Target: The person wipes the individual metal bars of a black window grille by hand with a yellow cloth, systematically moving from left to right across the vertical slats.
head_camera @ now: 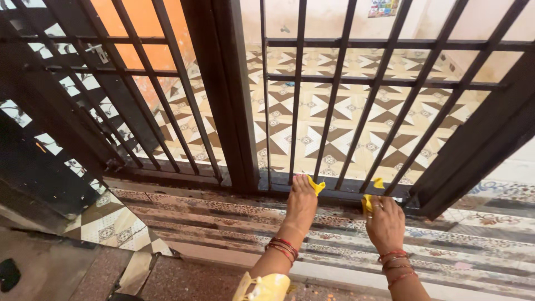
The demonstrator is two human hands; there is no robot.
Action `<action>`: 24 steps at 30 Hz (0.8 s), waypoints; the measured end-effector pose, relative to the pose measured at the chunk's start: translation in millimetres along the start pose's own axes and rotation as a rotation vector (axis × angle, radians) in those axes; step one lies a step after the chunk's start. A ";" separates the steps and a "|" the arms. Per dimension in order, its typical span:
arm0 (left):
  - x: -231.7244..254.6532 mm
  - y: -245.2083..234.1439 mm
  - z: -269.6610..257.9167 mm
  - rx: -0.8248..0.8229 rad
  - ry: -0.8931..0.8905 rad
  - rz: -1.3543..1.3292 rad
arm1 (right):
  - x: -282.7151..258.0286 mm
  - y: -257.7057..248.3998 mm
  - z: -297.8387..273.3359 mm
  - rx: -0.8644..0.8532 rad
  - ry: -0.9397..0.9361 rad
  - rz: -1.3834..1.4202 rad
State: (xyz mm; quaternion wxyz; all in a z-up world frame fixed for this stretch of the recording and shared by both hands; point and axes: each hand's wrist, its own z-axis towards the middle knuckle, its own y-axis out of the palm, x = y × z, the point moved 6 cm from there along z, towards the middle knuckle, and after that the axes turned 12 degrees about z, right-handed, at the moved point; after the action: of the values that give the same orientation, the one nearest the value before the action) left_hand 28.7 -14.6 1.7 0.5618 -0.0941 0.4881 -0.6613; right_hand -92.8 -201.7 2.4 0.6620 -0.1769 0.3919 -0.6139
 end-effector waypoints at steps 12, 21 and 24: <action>-99.1 -49.9 -69.4 0.395 -0.732 -0.801 | 89.1 -52.7 -40.5 0.589 0.272 0.453; -95.3 -53.4 11.7 0.054 -0.636 -0.660 | 80.2 -44.5 51.6 0.406 0.340 0.395; -94.6 -45.4 8.6 0.011 -0.618 -0.660 | 99.2 -19.4 38.9 0.355 0.382 0.361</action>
State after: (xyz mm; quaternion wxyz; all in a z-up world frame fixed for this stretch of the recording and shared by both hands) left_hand 38.2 54.8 80.2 0.4409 -0.4347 0.2376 -0.7484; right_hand -83.3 -309.2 10.9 0.6953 0.1322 0.4209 -0.5674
